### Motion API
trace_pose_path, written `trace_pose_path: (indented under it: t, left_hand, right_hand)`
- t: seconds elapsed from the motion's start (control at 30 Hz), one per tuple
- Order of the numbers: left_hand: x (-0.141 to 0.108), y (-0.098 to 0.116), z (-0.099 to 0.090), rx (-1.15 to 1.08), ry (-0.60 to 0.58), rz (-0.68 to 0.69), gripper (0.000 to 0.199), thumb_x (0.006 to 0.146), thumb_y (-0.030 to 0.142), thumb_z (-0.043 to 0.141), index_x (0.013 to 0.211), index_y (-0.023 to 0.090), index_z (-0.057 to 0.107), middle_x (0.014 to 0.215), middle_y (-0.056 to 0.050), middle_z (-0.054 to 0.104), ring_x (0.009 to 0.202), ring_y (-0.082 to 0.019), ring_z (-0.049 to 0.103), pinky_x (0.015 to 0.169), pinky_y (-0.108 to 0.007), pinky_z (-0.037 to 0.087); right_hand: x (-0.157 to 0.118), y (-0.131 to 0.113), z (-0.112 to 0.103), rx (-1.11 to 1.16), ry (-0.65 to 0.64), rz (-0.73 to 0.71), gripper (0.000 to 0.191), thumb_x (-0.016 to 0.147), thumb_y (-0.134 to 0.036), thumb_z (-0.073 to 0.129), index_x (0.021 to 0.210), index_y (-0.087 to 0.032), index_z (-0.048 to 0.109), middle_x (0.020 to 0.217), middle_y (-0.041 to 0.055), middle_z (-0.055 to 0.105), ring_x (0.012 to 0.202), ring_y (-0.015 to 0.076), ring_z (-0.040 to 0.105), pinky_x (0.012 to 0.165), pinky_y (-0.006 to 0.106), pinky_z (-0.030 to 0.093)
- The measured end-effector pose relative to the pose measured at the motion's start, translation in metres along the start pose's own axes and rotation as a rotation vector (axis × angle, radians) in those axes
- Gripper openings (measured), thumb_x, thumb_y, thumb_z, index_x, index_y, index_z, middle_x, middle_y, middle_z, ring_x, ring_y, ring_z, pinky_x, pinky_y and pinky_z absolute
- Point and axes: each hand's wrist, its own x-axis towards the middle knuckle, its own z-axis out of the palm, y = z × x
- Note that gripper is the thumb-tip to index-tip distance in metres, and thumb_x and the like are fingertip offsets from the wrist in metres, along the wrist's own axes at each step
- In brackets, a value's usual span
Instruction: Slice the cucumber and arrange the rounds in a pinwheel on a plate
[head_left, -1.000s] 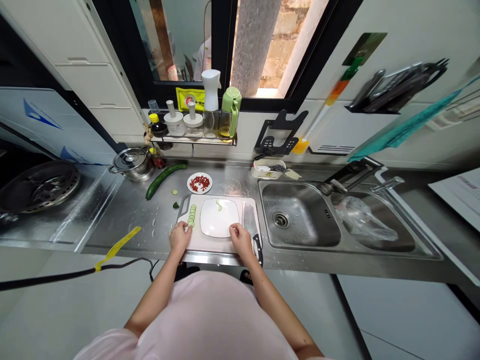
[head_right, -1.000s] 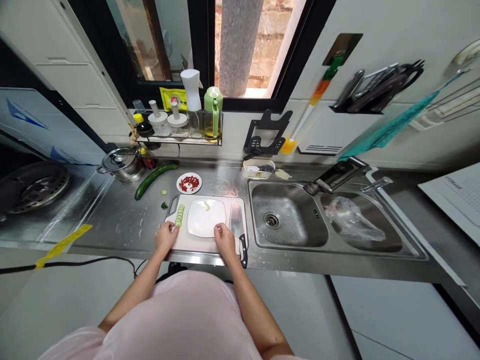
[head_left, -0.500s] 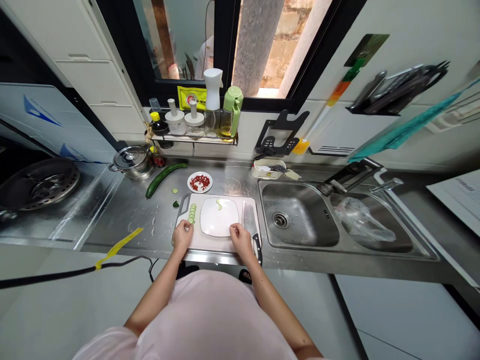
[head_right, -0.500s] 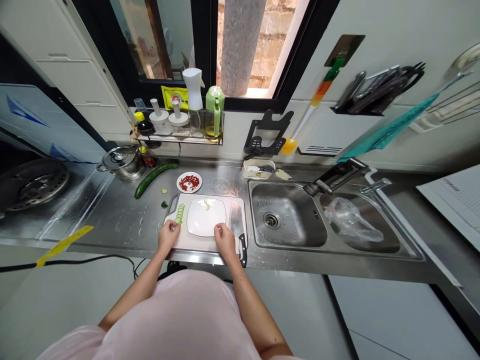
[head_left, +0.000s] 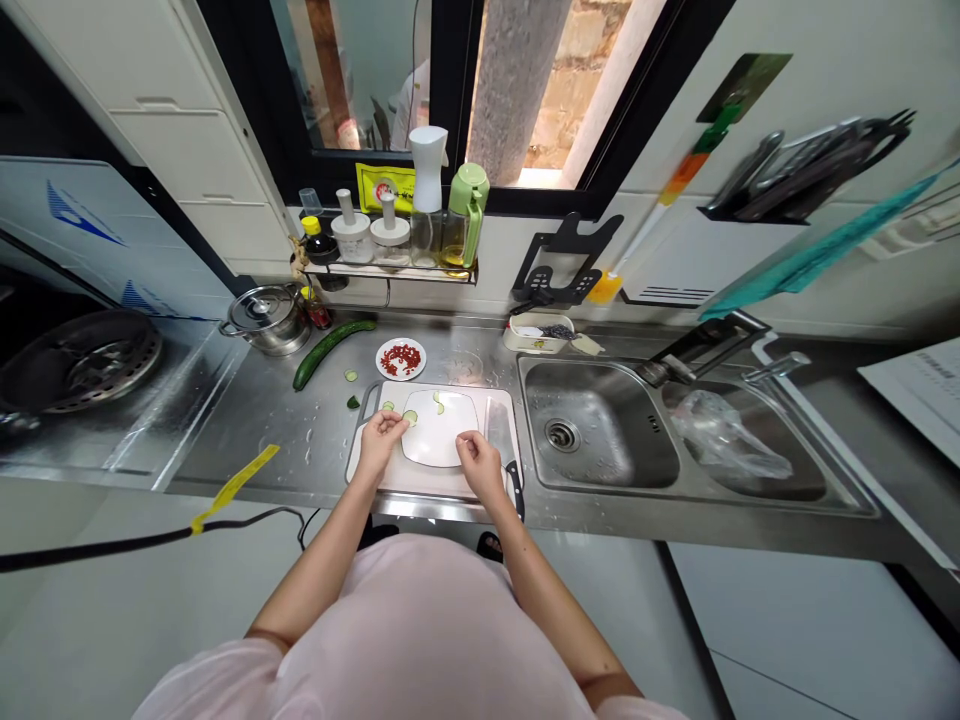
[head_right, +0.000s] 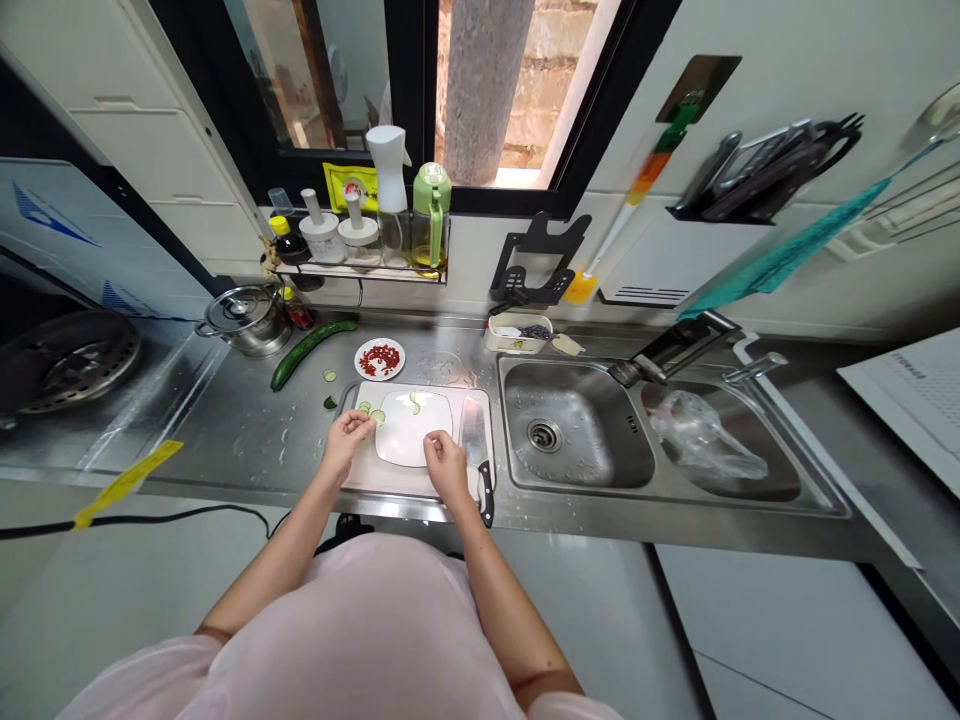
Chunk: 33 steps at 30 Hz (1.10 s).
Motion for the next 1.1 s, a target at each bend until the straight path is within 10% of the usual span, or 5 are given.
trace_pose_path:
  t: [0.87, 1.1]
  left_hand:
    - [-0.023, 0.049, 0.027, -0.017, -0.183, 0.050, 0.031, 0.061, 0.034, 0.076, 0.079, 0.017, 0.057, 0.073, 0.000, 0.059, 0.065, -0.009, 0.053, 0.064, -0.020, 0.041]
    - [-0.028, 0.041, 0.028, -0.211, -0.340, -0.328, 0.039, 0.075, 0.054, 0.060, 0.080, 0.015, 0.058, 0.072, -0.003, 0.060, 0.050, -0.005, 0.045, 0.046, -0.017, 0.031]
  right_hand:
    - [0.039, -0.091, -0.003, 0.216, -0.085, -0.182, 0.019, 0.082, -0.036, 0.054, 0.078, -0.020, 0.062, 0.086, 0.0037, 0.064, 0.089, 0.0170, 0.056, 0.067, 0.025, 0.043]
    - [0.042, -0.094, -0.003, 0.311, -0.023, -0.112, 0.020, 0.081, -0.037, 0.055, 0.079, -0.018, 0.061, 0.083, 0.0038, 0.064, 0.084, 0.0166, 0.058, 0.067, 0.025, 0.043]
